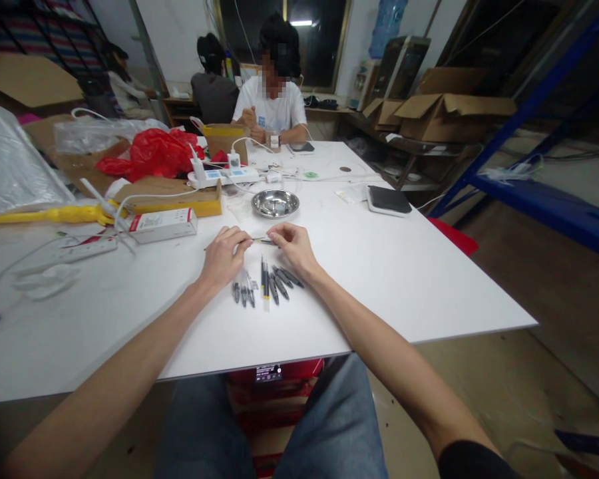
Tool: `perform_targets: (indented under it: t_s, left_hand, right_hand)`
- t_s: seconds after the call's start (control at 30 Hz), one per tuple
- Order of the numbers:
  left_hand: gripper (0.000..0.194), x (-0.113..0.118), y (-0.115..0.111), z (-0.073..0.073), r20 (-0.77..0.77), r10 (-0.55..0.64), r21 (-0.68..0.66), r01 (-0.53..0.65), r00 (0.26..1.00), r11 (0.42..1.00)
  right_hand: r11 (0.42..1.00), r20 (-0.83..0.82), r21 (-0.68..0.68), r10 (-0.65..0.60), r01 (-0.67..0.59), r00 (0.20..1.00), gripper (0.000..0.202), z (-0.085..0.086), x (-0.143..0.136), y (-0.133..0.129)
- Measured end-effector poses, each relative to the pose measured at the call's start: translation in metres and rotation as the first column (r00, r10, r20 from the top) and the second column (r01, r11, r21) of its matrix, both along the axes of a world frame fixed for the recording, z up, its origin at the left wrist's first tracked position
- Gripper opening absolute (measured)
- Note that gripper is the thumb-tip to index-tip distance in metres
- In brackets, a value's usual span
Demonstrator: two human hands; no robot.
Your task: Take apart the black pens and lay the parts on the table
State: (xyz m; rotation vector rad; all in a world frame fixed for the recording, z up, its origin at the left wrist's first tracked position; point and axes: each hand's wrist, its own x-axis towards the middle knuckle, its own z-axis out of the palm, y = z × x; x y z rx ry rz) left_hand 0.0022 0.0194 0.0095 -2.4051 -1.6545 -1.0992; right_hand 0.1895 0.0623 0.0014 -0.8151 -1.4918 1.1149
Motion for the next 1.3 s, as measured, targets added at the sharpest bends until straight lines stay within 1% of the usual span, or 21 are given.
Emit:
perform_targets:
  t_s: [0.17, 0.27, 0.4, 0.53, 0.6, 0.67, 0.73, 0.8, 0.9, 0.97, 1.03, 1.1, 1.17, 1.23, 1.27, 1.3]
  left_hand:
    - [0.022, 0.001, 0.001, -0.003, 0.005, -0.005, 0.001, 0.005, 1.000, 1.000]
    - [0.022, 0.000, 0.001, -0.003, 0.004, -0.016, 0.001, 0.016, 1.000, 1.000]
    - [0.022, -0.001, 0.000, -0.002, -0.001, -0.079, -0.039, 0.079, 0.997, 0.996]
    - [0.016, 0.001, -0.005, 0.002, 0.002, -0.163, -0.129, 0.162, 0.987, 0.978]
    - [0.017, 0.002, -0.007, 0.004, -0.021, -0.161, -0.169, 0.155, 0.987, 0.973]
    - [0.018, 0.004, -0.009, 0.005, -0.048, -0.123, -0.187, 0.112, 0.991, 0.976]
    - [0.021, 0.005, -0.010, 0.006, -0.066, -0.091, -0.183, 0.078, 0.994, 0.980]
    - [0.025, 0.006, -0.011, 0.006, -0.080, -0.097, -0.161, 0.083, 0.992, 0.984]
    - [0.032, 0.006, -0.012, 0.005, -0.115, -0.131, -0.114, 0.117, 0.985, 0.986]
    - [0.035, 0.006, -0.012, 0.004, -0.142, -0.131, -0.087, 0.119, 0.981, 0.989]
    - [0.037, 0.005, -0.011, 0.004, -0.156, -0.110, -0.076, 0.100, 0.982, 0.992]
    - [0.037, 0.003, -0.011, 0.003, -0.153, -0.080, -0.082, 0.068, 0.985, 0.994]
    - [0.035, 0.000, -0.010, 0.004, -0.137, -0.050, -0.097, 0.037, 0.989, 0.995]
    - [0.033, -0.002, -0.010, 0.005, -0.118, -0.032, -0.110, 0.019, 0.992, 0.994]
    - [0.033, -0.002, -0.011, 0.005, -0.111, -0.030, -0.114, 0.017, 0.993, 0.993]
    - [0.033, -0.003, -0.011, 0.006, -0.106, -0.036, -0.118, 0.023, 0.994, 0.993]
  right_hand:
    - [0.998, 0.014, 0.004, 0.060, -0.060, 0.998, 0.036, 0.002, 0.004, 0.001]
    - [0.998, 0.010, 0.014, 0.053, -0.053, 0.999, 0.039, 0.003, 0.001, -0.002]
    - [0.999, 0.047, 0.032, 0.036, -0.037, 0.998, 0.044, 0.007, -0.005, -0.011]
    - [1.000, 0.061, 0.020, 0.008, -0.009, 0.998, 0.048, 0.011, -0.008, -0.017]
    - [0.999, 0.068, 0.012, 0.034, -0.035, 0.997, 0.050, 0.013, -0.008, -0.019]
    - [0.998, 0.082, 0.003, 0.065, -0.066, 0.995, 0.052, 0.015, -0.008, -0.021]
    - [0.996, 0.096, 0.008, 0.086, -0.087, 0.992, 0.052, 0.017, -0.008, -0.023]
    - [0.992, 0.126, 0.022, 0.123, -0.127, 0.984, 0.051, 0.018, -0.006, -0.025]
    - [0.979, 0.170, -0.018, 0.203, -0.203, 0.964, 0.049, 0.018, 0.001, -0.024]
    - [0.973, 0.179, -0.054, 0.230, -0.224, 0.957, 0.049, 0.016, 0.007, -0.021]
    - [0.979, 0.188, -0.053, 0.206, -0.199, 0.960, 0.050, 0.013, 0.014, -0.017]
    - [0.991, 0.201, -0.037, 0.130, -0.125, 0.971, 0.049, 0.011, 0.021, -0.017]
    - [0.998, 0.263, -0.006, 0.058, -0.059, 0.963, 0.045, 0.009, 0.029, -0.024]
    - [0.997, 0.369, 0.031, 0.052, -0.068, 0.928, 0.042, 0.008, 0.040, -0.035]
    - [0.994, 0.413, 0.034, 0.077, -0.100, 0.908, 0.045, 0.008, 0.046, -0.042]
    - [0.990, 0.439, 0.023, 0.118, -0.142, 0.891, 0.055, 0.008, 0.052, -0.049]
